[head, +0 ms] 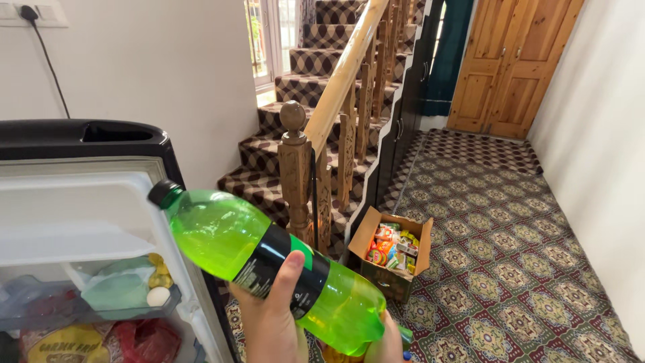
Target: The person opens a refrigerator, wipes bottles, cartons, and food packages with a cloth, and places items inside the refrigerator.
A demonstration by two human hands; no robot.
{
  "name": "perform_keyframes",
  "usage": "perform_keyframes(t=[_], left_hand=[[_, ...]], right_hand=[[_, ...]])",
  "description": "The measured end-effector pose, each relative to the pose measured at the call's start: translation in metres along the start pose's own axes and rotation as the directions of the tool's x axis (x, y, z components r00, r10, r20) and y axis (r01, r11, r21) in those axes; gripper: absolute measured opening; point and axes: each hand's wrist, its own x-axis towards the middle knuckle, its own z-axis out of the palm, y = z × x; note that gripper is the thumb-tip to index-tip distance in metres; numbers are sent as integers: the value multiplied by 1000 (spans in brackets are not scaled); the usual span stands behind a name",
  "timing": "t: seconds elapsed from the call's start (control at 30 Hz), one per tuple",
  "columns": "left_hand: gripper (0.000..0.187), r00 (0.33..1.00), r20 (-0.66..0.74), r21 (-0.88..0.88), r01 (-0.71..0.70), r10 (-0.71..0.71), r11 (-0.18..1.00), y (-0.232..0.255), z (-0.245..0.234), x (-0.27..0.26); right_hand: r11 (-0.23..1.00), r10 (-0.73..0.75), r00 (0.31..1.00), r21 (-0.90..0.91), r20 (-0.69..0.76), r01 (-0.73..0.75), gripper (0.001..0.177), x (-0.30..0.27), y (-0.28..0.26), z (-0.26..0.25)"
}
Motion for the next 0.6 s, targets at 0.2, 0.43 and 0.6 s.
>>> perform_keyframes(t=[0.2, 0.43, 0.6], left_hand=[[82, 963, -79, 46, -254, 257, 966, -13, 4, 0], [79, 976, -66, 222, -189, 208, 957, -6, -20, 21], [95, 969, 239, 557, -187, 60, 809, -11, -50, 20]], right_hand=[[999, 30, 999, -40, 16, -30, 50, -11, -11, 9], [967, -144, 989, -208, 23, 146, 48, -43, -65, 89], [842, -352, 933, -409, 75, 351, 46, -70, -118, 177]])
